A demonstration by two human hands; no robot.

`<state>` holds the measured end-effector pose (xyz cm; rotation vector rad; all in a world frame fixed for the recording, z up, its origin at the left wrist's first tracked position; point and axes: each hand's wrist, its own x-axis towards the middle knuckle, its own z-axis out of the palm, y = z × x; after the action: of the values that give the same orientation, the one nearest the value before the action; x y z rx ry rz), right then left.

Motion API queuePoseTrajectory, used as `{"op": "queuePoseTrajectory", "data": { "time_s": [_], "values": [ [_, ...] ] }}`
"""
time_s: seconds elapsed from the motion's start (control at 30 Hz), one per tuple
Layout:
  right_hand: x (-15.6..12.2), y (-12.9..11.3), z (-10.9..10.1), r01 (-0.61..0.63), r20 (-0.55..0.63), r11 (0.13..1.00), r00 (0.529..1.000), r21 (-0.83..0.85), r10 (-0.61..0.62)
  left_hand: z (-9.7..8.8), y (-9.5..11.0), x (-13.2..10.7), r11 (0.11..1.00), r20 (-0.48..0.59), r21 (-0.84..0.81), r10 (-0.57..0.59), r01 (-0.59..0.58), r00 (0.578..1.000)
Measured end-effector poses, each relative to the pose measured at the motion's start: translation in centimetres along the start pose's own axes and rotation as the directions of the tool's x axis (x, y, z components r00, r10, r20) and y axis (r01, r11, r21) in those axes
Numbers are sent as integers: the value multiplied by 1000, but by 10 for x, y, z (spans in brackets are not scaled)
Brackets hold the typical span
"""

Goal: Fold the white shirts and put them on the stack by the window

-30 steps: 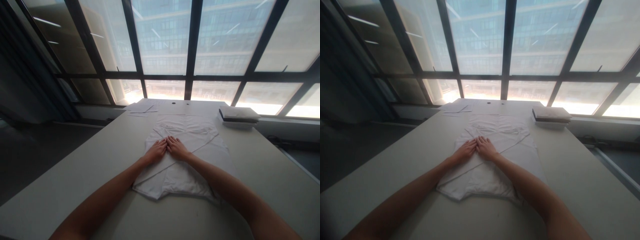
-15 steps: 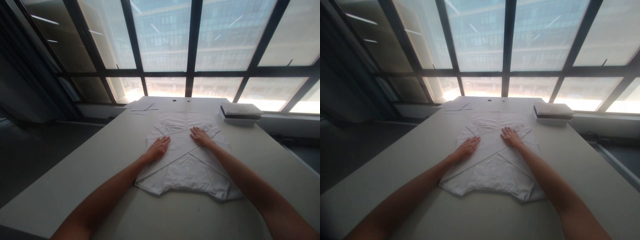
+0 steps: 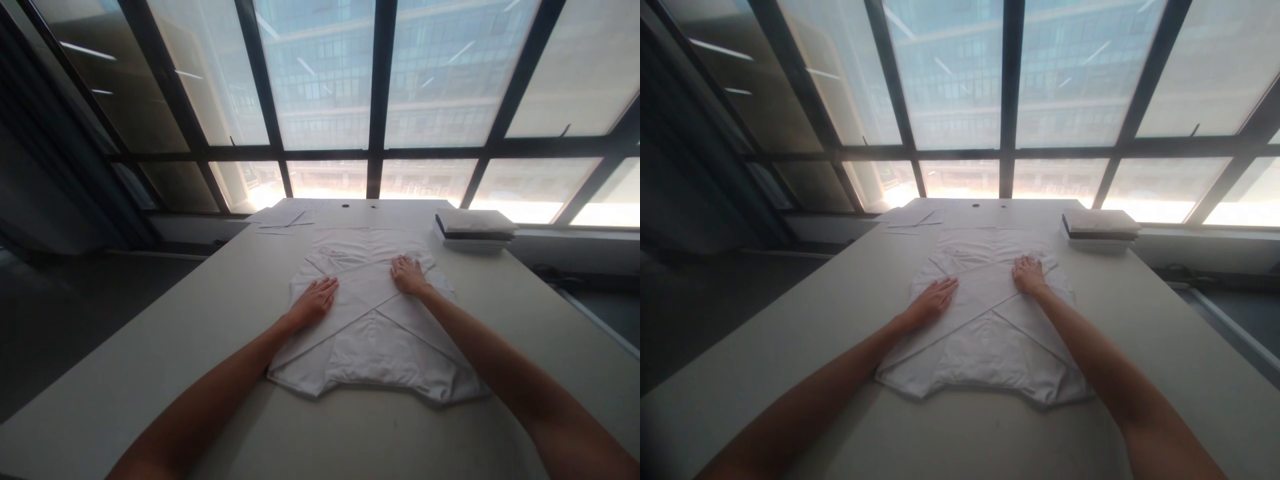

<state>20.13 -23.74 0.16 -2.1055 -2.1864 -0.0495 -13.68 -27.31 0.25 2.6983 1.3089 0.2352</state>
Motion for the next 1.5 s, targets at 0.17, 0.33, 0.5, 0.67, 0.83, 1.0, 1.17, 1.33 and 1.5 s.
{"op": "queuePoseTrajectory", "data": {
  "time_s": [0.17,0.33,0.5,0.67,0.83,1.0,1.17,1.33,1.5],
  "values": [
    [-10,-47,4,343,-23,928,939,146,-344,0,0,0,1000,-5,-6,-2,2,1000],
    [1,-24,8,292,18,946,954,142,-298,-1,0,-1,1000,2,-3,-1,1,1000],
    [16,55,10,-50,22,998,999,35,49,-1,1,-1,1000,4,-7,-3,3,1000],
    [16,88,12,-146,42,988,989,42,144,-2,2,-1,1000,8,0,-4,4,1000],
    [15,85,12,-150,36,987,988,55,148,-3,1,-2,1000,21,16,5,-6,1000],
    [14,84,12,-144,32,988,989,54,142,-15,-11,-5,993,106,8,118,-119,987],
    [13,83,12,-137,10,990,991,43,136,-23,-24,-8,982,133,-19,188,-187,973],
    [12,83,11,-134,18,990,991,38,133,-20,-40,-11,997,100,77,-29,22,995],
    [11,83,11,-143,25,989,990,50,142,-23,-77,-15,968,63,116,-230,222,971]
  ]
}}
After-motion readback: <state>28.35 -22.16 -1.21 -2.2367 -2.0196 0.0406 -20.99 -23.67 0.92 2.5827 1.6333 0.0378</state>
